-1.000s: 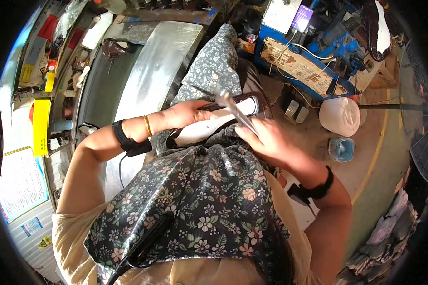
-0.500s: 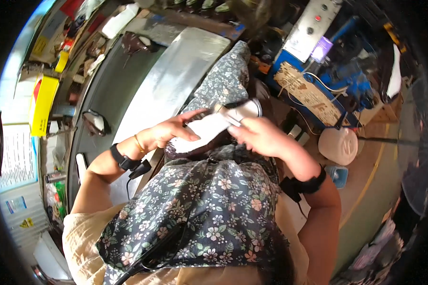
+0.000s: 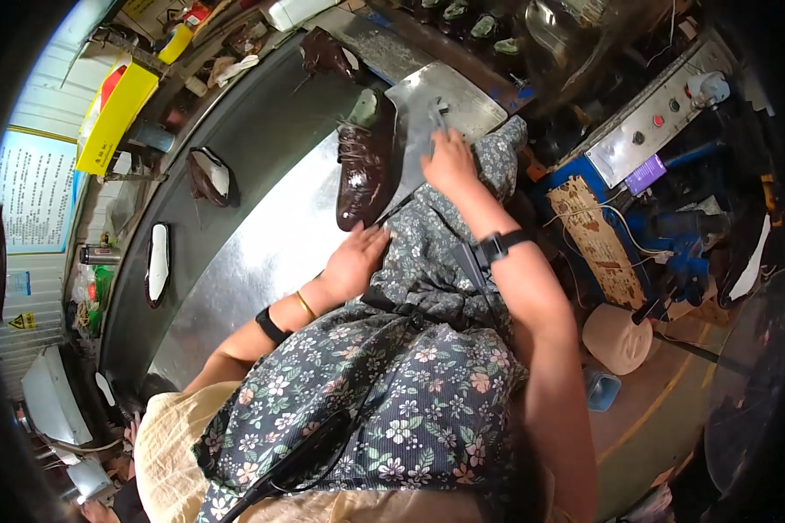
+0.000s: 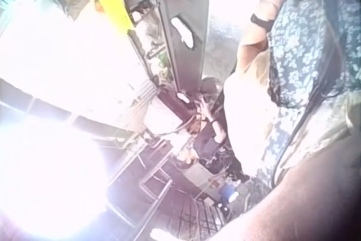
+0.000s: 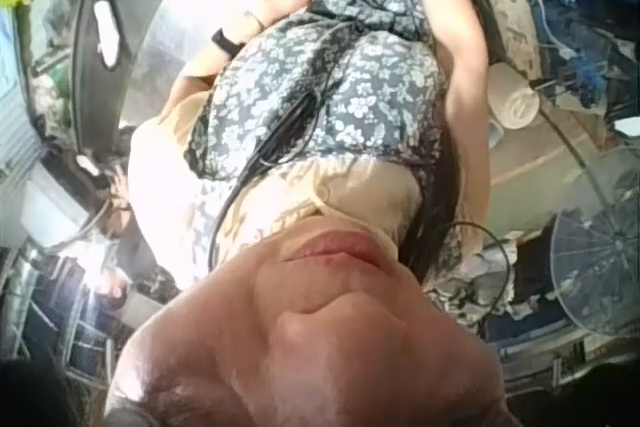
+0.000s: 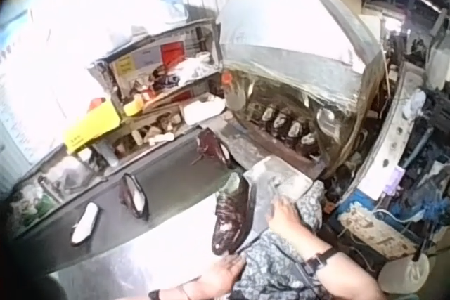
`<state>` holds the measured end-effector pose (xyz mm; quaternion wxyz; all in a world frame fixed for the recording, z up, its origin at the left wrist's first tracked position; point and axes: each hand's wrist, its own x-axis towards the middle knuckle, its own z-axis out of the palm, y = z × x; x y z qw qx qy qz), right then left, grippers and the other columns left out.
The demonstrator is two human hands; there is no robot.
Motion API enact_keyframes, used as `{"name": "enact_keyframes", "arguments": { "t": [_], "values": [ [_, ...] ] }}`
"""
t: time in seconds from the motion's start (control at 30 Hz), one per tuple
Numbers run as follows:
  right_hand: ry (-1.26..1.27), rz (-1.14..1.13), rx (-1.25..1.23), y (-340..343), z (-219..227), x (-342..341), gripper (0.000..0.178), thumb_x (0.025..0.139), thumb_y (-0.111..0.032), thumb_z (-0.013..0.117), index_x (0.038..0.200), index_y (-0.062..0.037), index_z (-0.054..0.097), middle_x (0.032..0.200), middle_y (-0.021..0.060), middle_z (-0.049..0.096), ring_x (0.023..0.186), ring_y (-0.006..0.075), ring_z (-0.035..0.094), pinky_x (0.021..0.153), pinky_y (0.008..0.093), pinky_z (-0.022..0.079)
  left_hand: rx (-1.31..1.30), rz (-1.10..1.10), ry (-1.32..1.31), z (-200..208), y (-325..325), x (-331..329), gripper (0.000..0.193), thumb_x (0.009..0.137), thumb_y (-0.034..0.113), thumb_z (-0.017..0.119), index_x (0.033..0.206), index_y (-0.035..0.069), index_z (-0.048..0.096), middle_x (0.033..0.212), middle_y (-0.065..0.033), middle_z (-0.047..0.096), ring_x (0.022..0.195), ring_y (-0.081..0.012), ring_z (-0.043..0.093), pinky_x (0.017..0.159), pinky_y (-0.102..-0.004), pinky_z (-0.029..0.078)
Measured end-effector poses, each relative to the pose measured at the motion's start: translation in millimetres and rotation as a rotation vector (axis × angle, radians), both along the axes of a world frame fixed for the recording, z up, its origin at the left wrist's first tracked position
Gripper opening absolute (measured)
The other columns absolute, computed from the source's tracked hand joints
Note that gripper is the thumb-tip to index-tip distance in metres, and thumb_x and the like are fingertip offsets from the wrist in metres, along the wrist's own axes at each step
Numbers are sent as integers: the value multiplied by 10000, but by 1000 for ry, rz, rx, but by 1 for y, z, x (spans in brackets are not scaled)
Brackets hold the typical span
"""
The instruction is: The recorder is stretching shoe uppers over lasts and securing them using pliers and automated machinery in a factory.
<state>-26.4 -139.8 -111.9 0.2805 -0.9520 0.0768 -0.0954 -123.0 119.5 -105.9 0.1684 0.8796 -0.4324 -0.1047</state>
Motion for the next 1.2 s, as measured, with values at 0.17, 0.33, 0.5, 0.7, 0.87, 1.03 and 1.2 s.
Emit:
{"name": "enact_keyframes", "arguments": {
  "t": [0.17, 0.33, 0.5, 0.7, 0.87, 1.03, 1.2],
  "values": [
    [-68, 160, -51, -97, 62, -84, 415, 858, -216, 670, 1232, -58, 579, 1456, 210, 408, 1262, 370, 473, 1038, 422, 409, -169, 133, 261, 7, 1, -11, 465, 824, 18, 528, 1286, -23, 496, 1257, -241, 566, 1100, -413, 578, 915, -433, 499],
    [-127, -168, -259, -286, 192, -202, 282, 862, -185, 641, 1113, -58, 650, 1246, 177, 604, 1019, 359, 625, 834, 420, 517, -104, 148, 223, 14, -19, 0, 385, 848, 38, 584, 1222, -50, 566, 1138, -275, 628, 988, -441, 622, 846, -453, 518],
    [6, -1190, -762, -380, 244, -275, 783, 634, -385, 804, 1317, -99, 548, 1283, 216, 537, 1140, 394, 541, 949, 452, 455, -170, 2, 51, 22, -51, 16, 304, 837, 65, 580, 1106, -71, 613, 1020, -267, 663, 897, -425, 646, 784, -453, 530],
    [-381, -1067, -475, -379, 205, -291, 769, 618, -271, 792, 1329, -145, 528, 1378, 224, 450, 1234, 422, 469, 1022, 446, 408, -192, 28, 150, 49, -83, 27, 194, 858, 127, 607, 979, 1, 691, 825, -234, 667, 734, -377, 660, 647, -438, 532],
    [-731, -680, -410, -256, 171, -269, 854, 576, -182, 827, 1348, -78, 475, 1423, 265, 390, 1284, 434, 436, 1059, 493, 376, -556, -41, 529, 77, -138, 22, 276, 918, 182, 651, 1121, -4, 666, 1016, -149, 711, 934, -212, 690, 808, -318, 530],
    [-605, -25, 207, -95, 143, -219, 1096, 655, -293, 867, 1480, 34, 224, 1498, 239, 304, 1369, 353, 357, 1112, 443, 310, -1091, 143, 1146, 106, -188, 37, 693, 986, 530, 447, 1467, 44, 337, 1437, -132, 437, 1322, -231, 419, 1109, -368, 330],
    [-245, 179, 1281, -74, 134, -185, 1064, 810, -465, 757, 1521, 2, 118, 1532, 220, 278, 1272, 290, 483, 1018, 389, 427, -623, 485, 814, 142, -136, 58, 519, 983, 491, 480, 1158, 20, 611, 985, -66, 682, 862, -187, 637, 753, -334, 513]
  ]
}}
